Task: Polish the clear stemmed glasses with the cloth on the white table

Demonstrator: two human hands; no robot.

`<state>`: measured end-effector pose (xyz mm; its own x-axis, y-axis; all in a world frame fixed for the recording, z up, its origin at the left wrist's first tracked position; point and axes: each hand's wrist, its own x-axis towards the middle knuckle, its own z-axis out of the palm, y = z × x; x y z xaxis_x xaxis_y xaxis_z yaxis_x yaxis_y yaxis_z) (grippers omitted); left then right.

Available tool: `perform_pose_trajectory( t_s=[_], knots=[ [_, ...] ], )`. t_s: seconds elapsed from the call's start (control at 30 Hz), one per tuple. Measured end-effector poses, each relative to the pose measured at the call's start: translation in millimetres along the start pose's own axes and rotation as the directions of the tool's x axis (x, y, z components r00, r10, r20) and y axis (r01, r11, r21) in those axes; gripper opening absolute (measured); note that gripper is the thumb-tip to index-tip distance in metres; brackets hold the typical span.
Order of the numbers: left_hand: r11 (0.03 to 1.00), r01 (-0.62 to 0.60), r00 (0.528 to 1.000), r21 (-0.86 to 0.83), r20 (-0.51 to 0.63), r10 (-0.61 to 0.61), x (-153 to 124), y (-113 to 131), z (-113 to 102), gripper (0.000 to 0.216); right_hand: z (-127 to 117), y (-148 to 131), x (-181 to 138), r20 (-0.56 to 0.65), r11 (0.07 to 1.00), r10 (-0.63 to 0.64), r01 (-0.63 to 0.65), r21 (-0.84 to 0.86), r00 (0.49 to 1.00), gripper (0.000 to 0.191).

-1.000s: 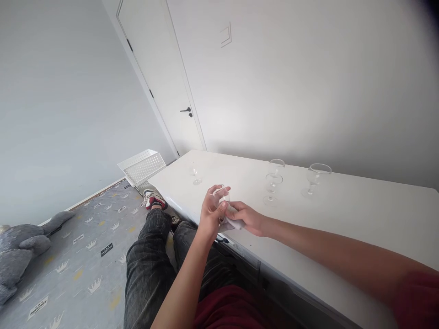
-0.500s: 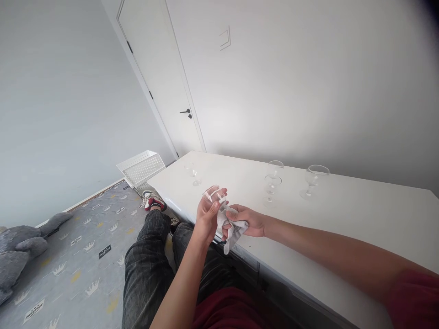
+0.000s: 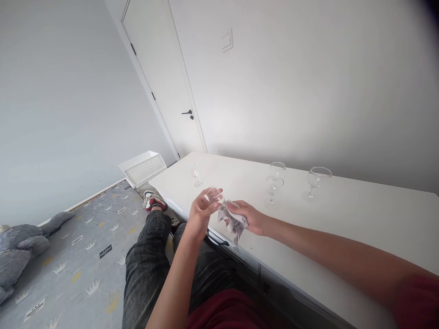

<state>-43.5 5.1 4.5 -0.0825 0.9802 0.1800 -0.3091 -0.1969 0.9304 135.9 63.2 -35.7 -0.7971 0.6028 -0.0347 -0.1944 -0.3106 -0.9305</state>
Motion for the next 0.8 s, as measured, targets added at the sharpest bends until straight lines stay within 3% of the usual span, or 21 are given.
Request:
perform_pose_trajectory(
  t_s=[0.1, 0.2, 0.33, 0.43, 0.53, 0.63, 0.7, 0.73, 0.8],
  knots=[
    [0.995, -0.088, 0.996, -0.05, -0.038, 0.086, -0.4, 8.1, -6.7, 0.051, 0.0, 1.4, 4.2, -0.094, 0.926, 0.071, -0.031, 0.377, 0.993, 0.043],
    [0.972, -0.234, 0.966, 0.034, -0.106, 0.236, -3.5, 11.5, -3.8, 0.052, 2.5, 0.7, 4.6, -0.179, 0.842, 0.054, 0.051, 0.537, 0.982, 0.039],
    [0.952, -0.256, 0.967, 0.167, 0.059, 0.249, -11.3, 9.5, 6.2, 0.06, 6.2, -2.2, 2.5, -0.105, 0.8, 0.043, 0.029, 0.599, 0.994, 0.039],
    [0.939, -0.24, 0.962, 0.247, 0.191, 0.195, -15.4, 8.8, 10.6, 0.057, 3.8, -0.3, 3.3, -0.175, 0.864, 0.09, 0.011, 0.503, 0.98, 0.029],
    [0.937, -0.212, 0.969, 0.279, 0.187, 0.163, -15.6, 9.5, 13.9, 0.055, 3.1, 3.6, 2.7, -0.285, 0.943, 0.08, 0.021, 0.333, 0.955, 0.036],
    [0.964, -0.192, 0.981, 0.186, 0.02, 0.192, -12.6, 6.6, 19.3, 0.057, 7.4, 4.6, -2.8, -0.427, 0.979, -0.195, 0.201, -0.031, 0.883, 0.047],
    [0.973, -0.2, 0.971, 0.111, -0.109, 0.212, -9.6, 2.1, 22.7, 0.06, 10.6, 2.5, -7.7, -0.444, 0.904, -0.417, 0.31, -0.296, 0.793, 0.046],
    [0.974, -0.212, 0.964, 0.084, -0.148, 0.222, -8.0, -0.5, 23.7, 0.062, 11.8, 0.9, -9.8, -0.429, 0.866, -0.477, 0.324, -0.382, 0.767, 0.044],
    [0.971, -0.232, 0.957, 0.049, -0.166, 0.237, -5.2, -6.0, 23.6, 0.064, 12.7, -2.8, -12.3, -0.412, 0.842, -0.489, 0.292, -0.454, 0.769, 0.045]
  ],
)
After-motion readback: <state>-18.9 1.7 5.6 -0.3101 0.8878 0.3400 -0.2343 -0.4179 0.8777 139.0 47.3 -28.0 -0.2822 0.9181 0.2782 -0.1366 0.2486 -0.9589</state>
